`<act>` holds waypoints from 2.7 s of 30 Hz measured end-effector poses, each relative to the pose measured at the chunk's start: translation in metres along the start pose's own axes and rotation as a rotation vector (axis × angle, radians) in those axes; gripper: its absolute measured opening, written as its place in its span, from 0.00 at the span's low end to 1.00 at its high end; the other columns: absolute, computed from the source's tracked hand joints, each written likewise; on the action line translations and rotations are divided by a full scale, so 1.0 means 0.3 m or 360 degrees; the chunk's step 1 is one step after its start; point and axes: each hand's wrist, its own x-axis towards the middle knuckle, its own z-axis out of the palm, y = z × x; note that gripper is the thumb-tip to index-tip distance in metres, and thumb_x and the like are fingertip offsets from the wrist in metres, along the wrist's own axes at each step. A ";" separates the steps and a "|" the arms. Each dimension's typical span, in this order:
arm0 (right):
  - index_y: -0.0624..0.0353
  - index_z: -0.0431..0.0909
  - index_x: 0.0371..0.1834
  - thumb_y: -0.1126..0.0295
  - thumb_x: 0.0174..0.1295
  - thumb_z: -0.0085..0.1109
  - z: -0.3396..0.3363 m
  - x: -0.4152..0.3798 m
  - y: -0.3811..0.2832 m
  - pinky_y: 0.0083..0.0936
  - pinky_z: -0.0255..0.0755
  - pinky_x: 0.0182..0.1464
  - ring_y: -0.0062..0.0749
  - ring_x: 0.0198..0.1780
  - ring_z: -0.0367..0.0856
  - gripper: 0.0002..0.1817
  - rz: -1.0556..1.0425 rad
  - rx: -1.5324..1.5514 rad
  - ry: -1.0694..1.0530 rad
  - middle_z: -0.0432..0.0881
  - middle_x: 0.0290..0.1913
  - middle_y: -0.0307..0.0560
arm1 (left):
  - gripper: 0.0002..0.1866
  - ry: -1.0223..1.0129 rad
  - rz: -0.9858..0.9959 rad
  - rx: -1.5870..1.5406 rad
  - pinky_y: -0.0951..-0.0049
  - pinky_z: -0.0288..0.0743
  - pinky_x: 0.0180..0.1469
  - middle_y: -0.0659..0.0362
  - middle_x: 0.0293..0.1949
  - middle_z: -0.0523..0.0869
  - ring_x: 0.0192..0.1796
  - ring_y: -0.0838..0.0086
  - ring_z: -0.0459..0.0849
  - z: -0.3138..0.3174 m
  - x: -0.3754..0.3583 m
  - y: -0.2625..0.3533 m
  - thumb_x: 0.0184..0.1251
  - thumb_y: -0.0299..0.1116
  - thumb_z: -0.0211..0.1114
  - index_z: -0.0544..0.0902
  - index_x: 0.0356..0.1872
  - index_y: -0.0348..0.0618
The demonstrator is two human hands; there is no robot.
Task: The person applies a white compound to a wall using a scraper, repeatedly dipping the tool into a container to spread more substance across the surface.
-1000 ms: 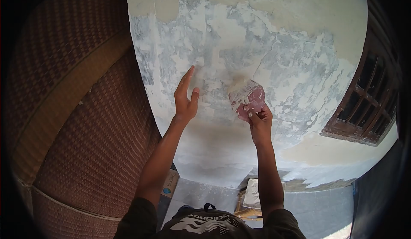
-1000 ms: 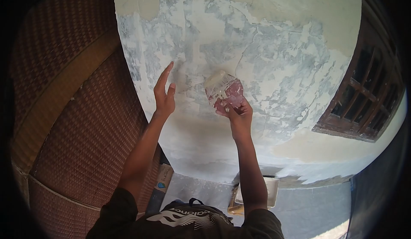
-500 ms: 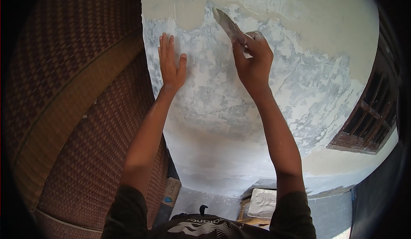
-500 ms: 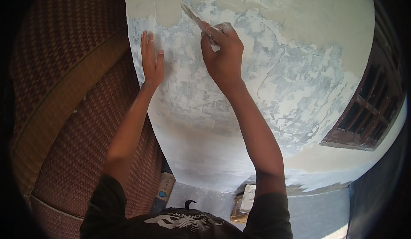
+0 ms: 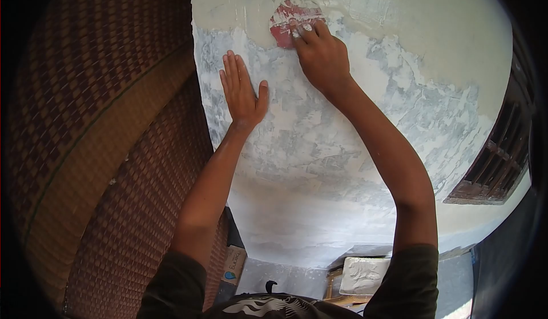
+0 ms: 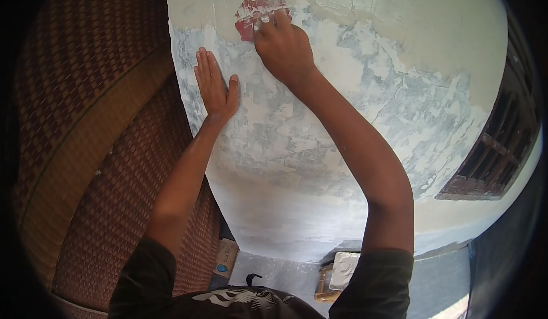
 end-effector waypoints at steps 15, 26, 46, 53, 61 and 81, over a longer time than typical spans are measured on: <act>0.61 0.86 0.35 0.74 0.48 0.63 -0.124 -0.098 -0.160 0.22 0.78 0.24 0.32 0.46 0.80 0.10 -0.0035 0.0125 -0.0144 0.86 0.41 0.41 | 0.40 0.0006 0.0038 -0.0085 0.41 0.34 0.78 0.35 0.80 0.48 0.83 0.42 0.42 -0.003 -0.004 -0.002 0.72 0.37 0.53 0.50 0.77 0.23; 0.56 0.81 0.21 0.74 0.46 0.64 0.010 -0.002 -0.018 0.22 0.76 0.24 0.30 0.39 0.80 0.02 -0.0170 -0.0165 -0.0273 0.79 0.28 0.39 | 0.39 0.0034 0.0028 -0.0050 0.42 0.36 0.79 0.34 0.79 0.50 0.82 0.42 0.45 -0.006 -0.002 0.000 0.70 0.35 0.54 0.52 0.76 0.23; 0.64 0.85 0.35 0.75 0.49 0.64 -0.086 -0.138 -0.056 0.23 0.80 0.26 0.32 0.39 0.81 0.09 -0.0196 0.0043 -0.0445 0.82 0.30 0.44 | 0.35 0.0094 0.0035 -0.0001 0.41 0.41 0.78 0.37 0.79 0.54 0.81 0.42 0.49 0.002 -0.003 0.007 0.73 0.35 0.51 0.55 0.76 0.26; 0.62 0.84 0.34 0.75 0.49 0.64 -0.126 -0.002 -0.007 0.25 0.78 0.25 0.30 0.40 0.80 0.08 -0.0052 0.0072 -0.0225 0.80 0.30 0.41 | 0.38 0.0069 0.0011 -0.0005 0.43 0.39 0.79 0.37 0.79 0.53 0.82 0.44 0.48 0.000 -0.012 0.005 0.66 0.31 0.54 0.55 0.76 0.25; 0.62 0.84 0.29 0.75 0.49 0.64 -0.115 -0.151 -0.056 0.24 0.80 0.26 0.32 0.37 0.81 0.04 -0.0219 -0.0024 -0.0556 0.81 0.30 0.44 | 0.38 0.0089 -0.0011 0.0005 0.43 0.39 0.79 0.37 0.79 0.54 0.82 0.44 0.49 0.004 -0.006 0.009 0.66 0.31 0.54 0.56 0.76 0.25; 0.66 0.85 0.48 0.78 0.50 0.63 -0.163 -0.195 -0.184 0.25 0.80 0.27 0.34 0.43 0.81 0.19 -0.0082 0.0194 -0.0617 0.82 0.35 0.43 | 0.37 0.0099 0.0009 0.0007 0.43 0.40 0.79 0.37 0.79 0.54 0.82 0.44 0.49 -0.001 -0.004 0.013 0.67 0.31 0.54 0.56 0.76 0.26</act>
